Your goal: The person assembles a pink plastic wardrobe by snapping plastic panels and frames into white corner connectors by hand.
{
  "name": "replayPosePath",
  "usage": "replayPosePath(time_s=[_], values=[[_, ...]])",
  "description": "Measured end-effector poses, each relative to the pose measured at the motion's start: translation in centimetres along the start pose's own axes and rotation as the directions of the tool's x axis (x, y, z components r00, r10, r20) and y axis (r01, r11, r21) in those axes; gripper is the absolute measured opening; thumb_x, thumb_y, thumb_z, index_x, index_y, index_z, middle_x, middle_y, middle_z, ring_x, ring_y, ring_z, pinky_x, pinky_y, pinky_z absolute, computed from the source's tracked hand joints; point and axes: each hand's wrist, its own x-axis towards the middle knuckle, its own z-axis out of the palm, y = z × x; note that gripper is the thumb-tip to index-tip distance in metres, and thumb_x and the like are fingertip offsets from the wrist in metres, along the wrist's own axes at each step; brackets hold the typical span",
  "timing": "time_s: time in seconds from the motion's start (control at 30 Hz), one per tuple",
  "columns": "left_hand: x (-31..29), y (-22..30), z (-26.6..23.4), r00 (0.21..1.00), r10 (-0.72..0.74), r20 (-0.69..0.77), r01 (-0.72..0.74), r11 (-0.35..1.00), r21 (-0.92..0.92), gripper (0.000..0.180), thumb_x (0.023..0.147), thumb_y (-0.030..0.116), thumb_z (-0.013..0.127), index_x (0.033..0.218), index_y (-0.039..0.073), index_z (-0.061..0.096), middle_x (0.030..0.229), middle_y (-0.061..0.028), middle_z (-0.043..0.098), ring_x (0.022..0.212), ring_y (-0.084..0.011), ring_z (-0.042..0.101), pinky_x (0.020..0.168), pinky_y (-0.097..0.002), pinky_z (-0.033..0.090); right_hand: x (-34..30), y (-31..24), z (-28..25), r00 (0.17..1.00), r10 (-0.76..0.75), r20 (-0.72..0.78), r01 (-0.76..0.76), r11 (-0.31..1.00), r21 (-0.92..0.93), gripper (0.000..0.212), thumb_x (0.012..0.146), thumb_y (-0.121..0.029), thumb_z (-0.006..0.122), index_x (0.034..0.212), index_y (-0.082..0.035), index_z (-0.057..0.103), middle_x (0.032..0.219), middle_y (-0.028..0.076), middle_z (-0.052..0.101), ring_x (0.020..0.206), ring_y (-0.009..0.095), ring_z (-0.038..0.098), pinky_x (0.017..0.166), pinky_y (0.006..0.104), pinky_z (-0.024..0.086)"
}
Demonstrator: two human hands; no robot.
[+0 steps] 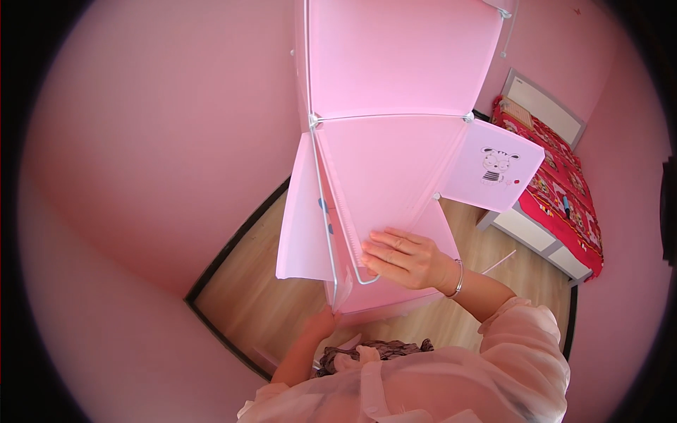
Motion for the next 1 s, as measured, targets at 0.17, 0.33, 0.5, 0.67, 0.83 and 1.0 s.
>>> replayPosePath(time_s=[0.17,0.33,0.5,0.67,0.83,1.0], values=[[-0.1,1.3,-1.1,0.997,-0.067,0.024,0.067,0.998,-0.002,0.050,0.085,0.043,0.030,0.108,0.003,0.049,0.101,-0.0206,0.055,0.093,-0.0363,0.053,0.081,-0.0452,0.039,2.2,-0.3,1.1,1.000,0.023,-0.009,-0.023,0.999,-0.024,0.015,0.071,-0.011,0.061,0.085,-0.005,0.059,0.090,0.007,0.059,0.086,0.021,0.056,0.075,0.0312,0.049],[0.2,0.4,-2.8,0.997,-0.050,0.059,0.049,0.999,0.008,0.051,0.084,0.045,0.032,0.108,0.003,0.048,0.103,-0.0199,0.054,0.093,-0.0359,0.053,0.081,-0.0450,0.039,3.3,0.6,0.6,0.999,0.024,0.024,-0.024,1.000,-0.020,0.016,0.071,-0.010,0.061,0.086,-0.003,0.060,0.090,0.007,0.059,0.086,0.021,0.057,0.075,0.0315,0.049],[-0.6,1.5,-4.1,0.999,-0.041,0.002,0.041,0.999,-0.005,0.050,0.083,0.044,0.035,0.108,0.003,0.046,0.101,-0.0205,0.055,0.093,-0.0361,0.053,0.080,-0.0453,0.039,1.3,3.4,-4.1,0.983,0.135,0.127,-0.127,0.990,-0.068,0.018,0.071,-0.012,0.063,0.085,-0.002,0.060,0.092,0.009,0.059,0.085,0.021,0.057,0.074,0.0309,0.050],[-0.5,2.3,-5.3,0.999,-0.037,0.014,0.037,0.999,0.036,0.048,0.083,0.043,0.037,0.108,0.002,0.044,0.097,-0.0211,0.056,0.090,-0.0376,0.053,0.079,-0.0447,0.040,3.0,3.0,-3.6,0.992,0.120,0.026,-0.116,0.988,-0.100,0.021,0.066,-0.012,0.067,0.083,-0.002,0.060,0.088,0.009,0.060,0.081,0.021,0.058,0.071,0.0299,0.051],[-0.4,1.8,-4.6,0.998,-0.061,0.001,0.061,0.998,-0.024,0.050,0.082,0.043,0.036,0.108,0.002,0.047,0.098,-0.0216,0.056,0.090,-0.0375,0.054,0.080,-0.0436,0.040,4.6,2.1,-1.8,0.982,0.148,-0.120,-0.154,0.987,-0.042,0.020,0.065,-0.010,0.068,0.080,-0.001,0.059,0.082,0.008,0.059,0.077,0.020,0.058,0.067,0.0291,0.051],[-0.2,1.5,-0.6,0.984,-0.178,-0.030,0.173,0.978,-0.115,0.053,0.081,0.045,0.035,0.108,0.002,0.050,0.099,-0.0231,0.055,0.092,-0.0380,0.053,0.082,-0.0429,0.040,4.1,1.2,-1.4,0.958,0.141,-0.249,-0.153,0.988,-0.027,0.020,0.063,-0.011,0.068,0.077,0.000,0.058,0.078,0.008,0.058,0.075,0.020,0.058,0.064,0.0276,0.051]])
